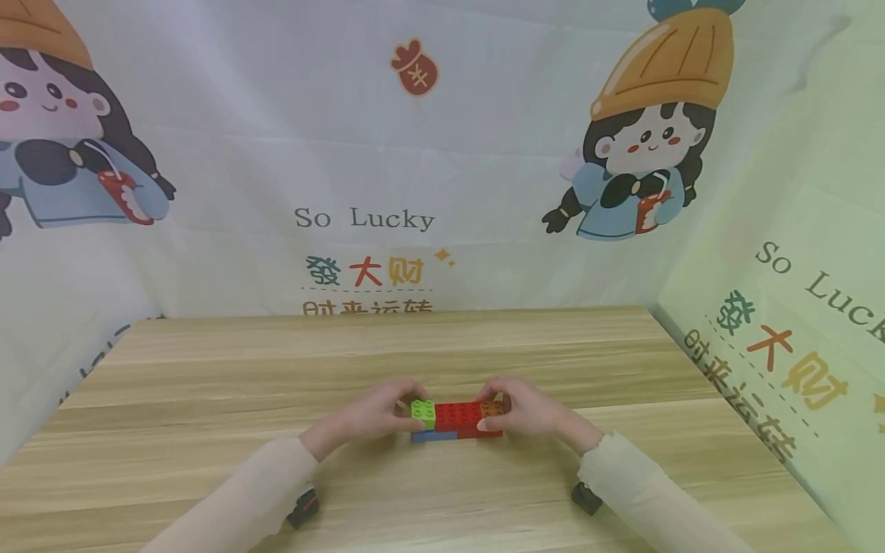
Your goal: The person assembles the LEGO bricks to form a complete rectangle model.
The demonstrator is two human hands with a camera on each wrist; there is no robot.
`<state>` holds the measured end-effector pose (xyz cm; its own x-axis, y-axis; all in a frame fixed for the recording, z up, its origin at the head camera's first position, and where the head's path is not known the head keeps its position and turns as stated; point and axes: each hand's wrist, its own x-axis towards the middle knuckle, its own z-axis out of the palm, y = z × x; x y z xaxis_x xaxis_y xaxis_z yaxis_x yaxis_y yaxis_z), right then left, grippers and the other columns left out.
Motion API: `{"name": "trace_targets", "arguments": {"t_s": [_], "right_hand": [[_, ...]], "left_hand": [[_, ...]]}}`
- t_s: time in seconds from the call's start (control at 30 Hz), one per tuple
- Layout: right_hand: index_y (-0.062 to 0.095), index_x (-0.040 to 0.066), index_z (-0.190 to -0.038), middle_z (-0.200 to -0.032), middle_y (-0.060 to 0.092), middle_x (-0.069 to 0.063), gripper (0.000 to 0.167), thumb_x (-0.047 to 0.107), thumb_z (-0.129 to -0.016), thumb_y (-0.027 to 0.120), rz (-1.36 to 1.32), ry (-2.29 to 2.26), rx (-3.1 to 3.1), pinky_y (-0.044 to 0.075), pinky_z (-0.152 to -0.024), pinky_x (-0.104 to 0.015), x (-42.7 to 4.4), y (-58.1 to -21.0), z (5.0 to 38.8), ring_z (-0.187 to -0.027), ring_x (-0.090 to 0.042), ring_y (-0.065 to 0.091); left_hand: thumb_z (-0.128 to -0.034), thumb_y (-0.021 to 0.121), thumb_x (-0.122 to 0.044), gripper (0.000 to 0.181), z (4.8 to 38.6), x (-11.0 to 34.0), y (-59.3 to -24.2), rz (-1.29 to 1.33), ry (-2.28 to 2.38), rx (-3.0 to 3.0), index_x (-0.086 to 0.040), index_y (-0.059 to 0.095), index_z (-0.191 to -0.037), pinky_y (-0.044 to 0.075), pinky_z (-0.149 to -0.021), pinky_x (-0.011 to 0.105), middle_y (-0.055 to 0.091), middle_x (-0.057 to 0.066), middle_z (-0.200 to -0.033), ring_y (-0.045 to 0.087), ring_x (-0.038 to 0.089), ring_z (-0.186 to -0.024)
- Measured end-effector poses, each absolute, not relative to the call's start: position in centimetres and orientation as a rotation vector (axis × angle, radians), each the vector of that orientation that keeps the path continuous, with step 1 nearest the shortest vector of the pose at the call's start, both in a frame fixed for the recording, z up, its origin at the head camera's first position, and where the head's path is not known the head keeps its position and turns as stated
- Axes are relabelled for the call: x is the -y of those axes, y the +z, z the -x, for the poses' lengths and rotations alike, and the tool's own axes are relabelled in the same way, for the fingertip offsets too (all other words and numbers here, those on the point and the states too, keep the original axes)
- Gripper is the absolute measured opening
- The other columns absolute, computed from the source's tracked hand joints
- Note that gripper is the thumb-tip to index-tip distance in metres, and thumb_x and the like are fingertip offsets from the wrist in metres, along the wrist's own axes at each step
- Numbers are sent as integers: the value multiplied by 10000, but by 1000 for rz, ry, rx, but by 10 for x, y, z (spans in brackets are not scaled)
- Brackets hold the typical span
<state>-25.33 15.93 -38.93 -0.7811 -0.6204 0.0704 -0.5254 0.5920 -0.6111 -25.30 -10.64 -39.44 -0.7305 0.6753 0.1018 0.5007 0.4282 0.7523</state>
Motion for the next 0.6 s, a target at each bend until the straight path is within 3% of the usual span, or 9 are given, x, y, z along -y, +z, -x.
{"name": "trace_targets", "arguments": {"t_s": [0.23,0.6], "right_hand": [[578,123,-1004,-884,520,78,287,252,-770,684,967,-956,-2665,400,-578,-270,-160,-388,253,-639,-96,436],[581,125,-1002,-882,520,81,291,255,-765,686,980,-944,-2673,399,-580,-264,-159,-389,253,-640,-95,435]], "left_hand": [[-764,680,-129,328,253,103,-397,-1068,1113,-2517,-24,511,-1026,464,-750,275,542,11,-942,529,178,-880],[-803,645,-244,250,253,103,-396,-1045,1128,-2572,-75,562,-968,457,-717,266,550,-22,-923,515,143,-833]]}}
